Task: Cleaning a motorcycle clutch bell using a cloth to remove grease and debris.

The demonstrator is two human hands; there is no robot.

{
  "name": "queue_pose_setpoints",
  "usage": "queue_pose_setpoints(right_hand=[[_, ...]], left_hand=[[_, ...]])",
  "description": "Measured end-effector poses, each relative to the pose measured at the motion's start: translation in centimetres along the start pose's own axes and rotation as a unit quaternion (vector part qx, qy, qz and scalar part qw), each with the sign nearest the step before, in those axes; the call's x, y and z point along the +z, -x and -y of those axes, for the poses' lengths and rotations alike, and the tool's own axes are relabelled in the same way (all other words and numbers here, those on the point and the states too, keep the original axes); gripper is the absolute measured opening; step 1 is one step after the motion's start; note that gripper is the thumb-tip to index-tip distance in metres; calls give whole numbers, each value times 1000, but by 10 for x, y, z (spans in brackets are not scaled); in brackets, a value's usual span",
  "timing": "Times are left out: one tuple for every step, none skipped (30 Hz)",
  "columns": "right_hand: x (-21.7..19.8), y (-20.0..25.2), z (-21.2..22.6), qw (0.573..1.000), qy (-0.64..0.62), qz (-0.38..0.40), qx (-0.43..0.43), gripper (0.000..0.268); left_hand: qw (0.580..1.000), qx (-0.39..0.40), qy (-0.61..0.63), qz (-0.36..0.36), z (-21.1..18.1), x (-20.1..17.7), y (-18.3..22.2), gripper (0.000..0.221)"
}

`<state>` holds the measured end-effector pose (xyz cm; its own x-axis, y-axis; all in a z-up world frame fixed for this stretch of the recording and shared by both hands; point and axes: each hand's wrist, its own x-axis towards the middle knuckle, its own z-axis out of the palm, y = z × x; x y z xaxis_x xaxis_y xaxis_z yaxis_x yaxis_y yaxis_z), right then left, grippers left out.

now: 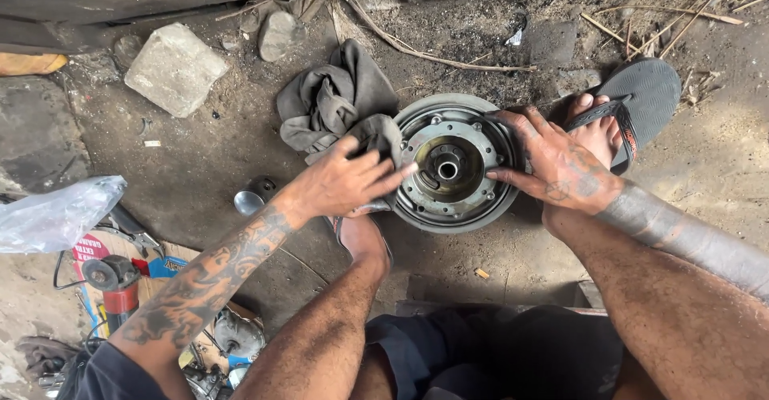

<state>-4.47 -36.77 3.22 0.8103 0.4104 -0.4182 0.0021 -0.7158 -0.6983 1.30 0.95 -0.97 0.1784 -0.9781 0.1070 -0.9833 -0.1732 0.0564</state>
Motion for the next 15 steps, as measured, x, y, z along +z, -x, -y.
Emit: queue_pose_setpoints(right_hand=[[1, 0, 0, 1000, 1, -2, -1, 86], [2, 0, 0, 1000, 10, -12, -7, 84], [2, -1, 1, 999, 18, -22, -14, 82], [3, -2, -1, 999, 19, -23, -14, 82], [3, -1, -3, 1000, 9, -19, -15, 83], [4, -1, -5, 1000, -1, -14, -16, 84], [1, 0, 0, 1000, -1, -12, -15, 84], [-3, 1, 4, 1000, -3, -18, -19, 84], [-6, 1, 9, 999, -6, -27, -23, 84], [-3, 3, 6, 999, -8, -26, -22, 84], [-1, 2, 2, 1000, 0, -23, -15, 85], [1, 1, -1, 1000, 9, -20, -8, 86], [-2, 1, 3, 1000, 8, -21, -9, 86], [-5, 1, 7, 1000, 7, -23, -7, 86], [-8, 1, 10, 1000, 8, -25, -5, 85]], left_hand=[[1000, 1, -2, -1, 1, 6, 0, 52], [999, 36, 16, -17, 1, 12, -1, 54], [996, 70, 34, -32, 2, 18, -1, 57], [997, 70, 33, -32, 12, 15, -2, 57], [998, 55, -4, -24, 20, 12, -3, 63], [998, 39, -40, -16, 28, 11, -3, 71], [998, 37, -38, -16, 25, 2, -6, 71], [998, 31, -50, 13, 22, -7, -9, 85], [997, 26, -63, 44, 19, -16, -11, 99], [997, 27, -61, 45, 11, -15, -8, 99], [999, 31, -21, 4, 6, -13, -6, 71], [999, 36, 19, -37, 1, -13, -3, 52], [999, 37, 18, -35, 6, -3, -1, 52], [1000, 25, -3, 3, 12, 8, 1, 60], [999, 12, -23, 39, 17, 19, 3, 75]])
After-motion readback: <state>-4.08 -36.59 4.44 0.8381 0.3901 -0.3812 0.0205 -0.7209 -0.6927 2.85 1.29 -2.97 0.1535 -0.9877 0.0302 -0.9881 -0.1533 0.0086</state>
